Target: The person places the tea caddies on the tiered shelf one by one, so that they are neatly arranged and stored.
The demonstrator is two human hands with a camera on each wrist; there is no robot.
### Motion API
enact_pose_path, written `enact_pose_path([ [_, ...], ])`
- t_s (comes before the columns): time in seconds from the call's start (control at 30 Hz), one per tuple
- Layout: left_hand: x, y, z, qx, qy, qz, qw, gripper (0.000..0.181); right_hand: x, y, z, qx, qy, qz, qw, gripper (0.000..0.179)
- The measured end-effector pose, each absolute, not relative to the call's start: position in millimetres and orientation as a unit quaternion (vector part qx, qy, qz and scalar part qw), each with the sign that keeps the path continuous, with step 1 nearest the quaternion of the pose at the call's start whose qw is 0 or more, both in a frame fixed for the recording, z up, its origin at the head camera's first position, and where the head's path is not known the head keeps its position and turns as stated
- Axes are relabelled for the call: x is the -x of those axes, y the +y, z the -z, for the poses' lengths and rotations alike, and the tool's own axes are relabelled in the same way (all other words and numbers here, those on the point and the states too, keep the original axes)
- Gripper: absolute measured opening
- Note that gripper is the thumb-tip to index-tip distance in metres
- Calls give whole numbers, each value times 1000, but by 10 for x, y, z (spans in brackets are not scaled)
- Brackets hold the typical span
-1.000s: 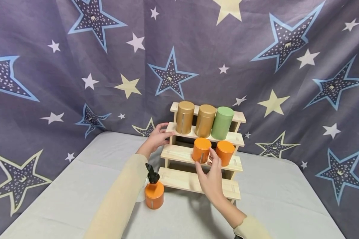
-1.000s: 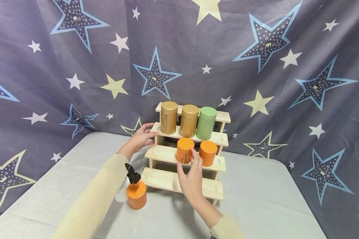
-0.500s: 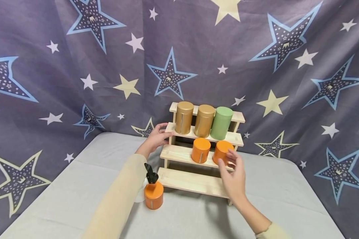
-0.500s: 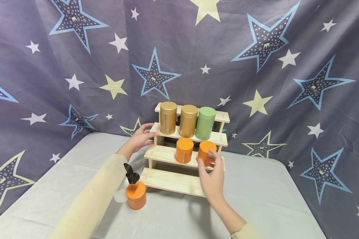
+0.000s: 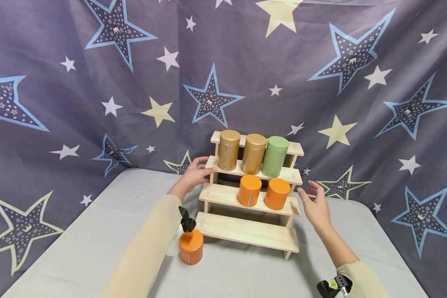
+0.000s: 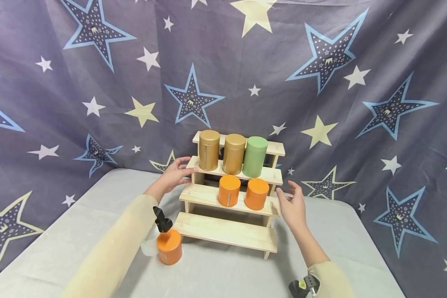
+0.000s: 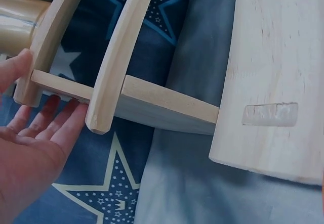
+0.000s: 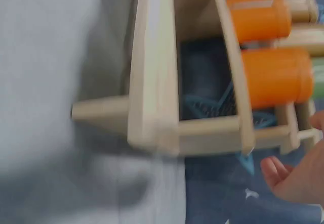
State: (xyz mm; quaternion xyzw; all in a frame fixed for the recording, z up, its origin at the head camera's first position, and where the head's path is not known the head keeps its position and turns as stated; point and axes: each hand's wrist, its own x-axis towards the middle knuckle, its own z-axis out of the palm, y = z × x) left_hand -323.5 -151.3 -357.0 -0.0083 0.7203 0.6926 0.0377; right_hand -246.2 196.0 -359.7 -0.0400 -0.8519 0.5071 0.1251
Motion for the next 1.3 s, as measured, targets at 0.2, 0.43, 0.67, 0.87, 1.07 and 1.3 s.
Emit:
enact_pose_path([
  [0.2, 3169, -1599, 3494, 12, 757, -652, 40, 70, 2633, 2020, 3658, 5, -885, -456, 93, 70],
  [0.43, 3025, -1797, 3359, -30, 815, -576, 54, 71, 2769, 1984, 3646, -6, -894, -434, 111, 68],
  [0.67, 2736, -2095, 3363, -87, 869, -481, 75, 68, 2814, 1925, 3649, 25, -887, -441, 138, 57],
  [0.87, 2436, -2217, 3464, -150, 886, -431, 79, 62, 2856, 1920, 3675, 34, -872, -463, 153, 53],
  [1.07, 2176, -2275, 3639, -218, 886, -399, 89, 54, 2867, 1918, 3696, 41, -866, -475, 150, 53],
  [1.3, 1940, -2227, 3746, -259, 890, -358, 112, 57, 2858, 1910, 3706, 41, -858, -488, 152, 53],
])
